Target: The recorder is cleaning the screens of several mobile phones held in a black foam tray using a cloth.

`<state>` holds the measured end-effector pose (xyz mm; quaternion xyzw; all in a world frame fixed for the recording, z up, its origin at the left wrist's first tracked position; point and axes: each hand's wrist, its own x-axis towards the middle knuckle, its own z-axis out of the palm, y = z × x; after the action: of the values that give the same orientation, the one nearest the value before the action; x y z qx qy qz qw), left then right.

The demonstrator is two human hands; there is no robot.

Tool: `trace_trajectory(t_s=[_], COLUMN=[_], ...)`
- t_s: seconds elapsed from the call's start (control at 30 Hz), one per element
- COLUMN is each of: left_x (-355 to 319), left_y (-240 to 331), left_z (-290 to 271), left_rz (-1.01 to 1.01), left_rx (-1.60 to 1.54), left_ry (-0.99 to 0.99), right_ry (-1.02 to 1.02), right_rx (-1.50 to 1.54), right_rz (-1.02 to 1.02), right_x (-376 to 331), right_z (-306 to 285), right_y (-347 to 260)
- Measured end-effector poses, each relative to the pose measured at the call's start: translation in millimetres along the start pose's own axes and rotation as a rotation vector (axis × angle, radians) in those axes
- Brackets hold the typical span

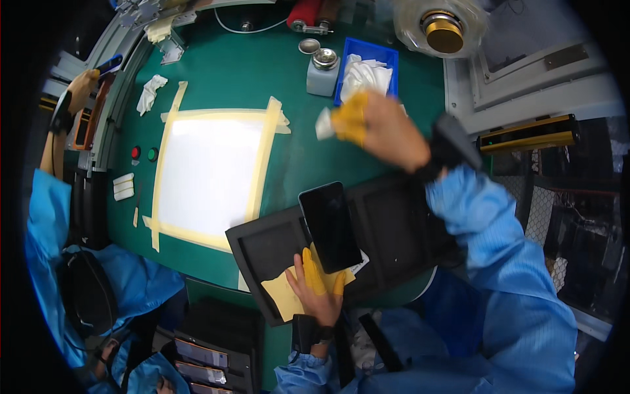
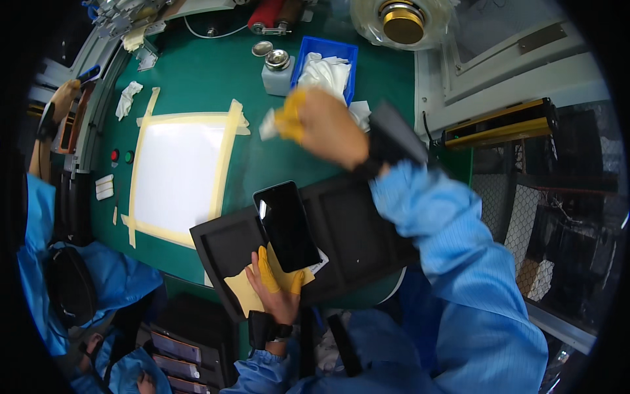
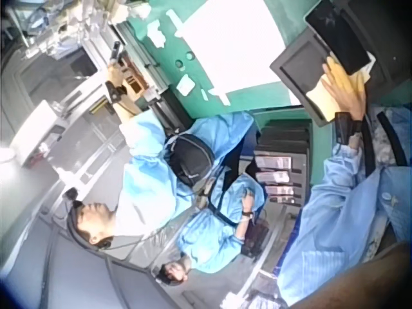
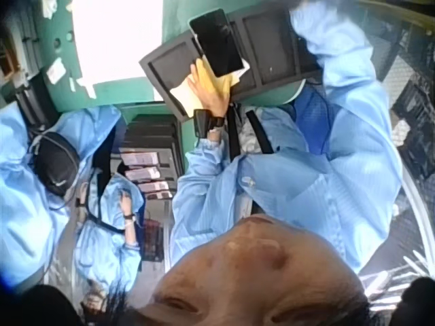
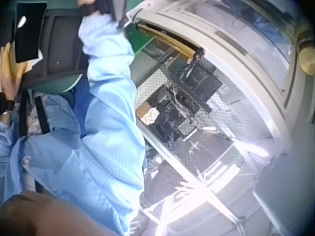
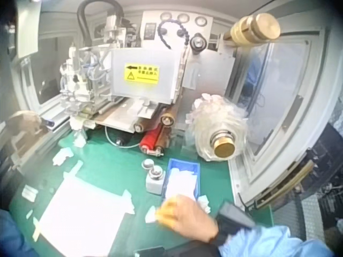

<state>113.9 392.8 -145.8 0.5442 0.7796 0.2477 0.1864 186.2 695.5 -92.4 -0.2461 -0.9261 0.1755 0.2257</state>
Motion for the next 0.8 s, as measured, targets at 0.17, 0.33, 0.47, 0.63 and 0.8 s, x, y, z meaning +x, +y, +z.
trace_trajectory(t_s=[0.17, 0.33, 0.47, 0.63, 0.8], left_x=[5, 6, 6, 8, 6], left_y=[9, 9, 10, 13, 7], left_z=[3, 8, 10, 9, 10], left_rz=[-0.051, -0.05, -0.062, -0.068, -0.054], left_rx=[-0.017, 0.105, 0.223, 0.242, 0.2], left_ry=[0.004, -0.072, -0.099, -0.094, -0.069], right_ry=[-0.079, -0.291, -0.408, -0.325, -0.257], right_rx=[0.177, 0.082, 0.069, 0.144, 0.21], right_rz=[-0.224, -0.345, -0.339, -0.283, 0.146], right_x=[-41, -21, -23, -48, -100], right_z=[36, 57, 40, 25, 39], right_y=[-30, -48, -35, -4, -39])
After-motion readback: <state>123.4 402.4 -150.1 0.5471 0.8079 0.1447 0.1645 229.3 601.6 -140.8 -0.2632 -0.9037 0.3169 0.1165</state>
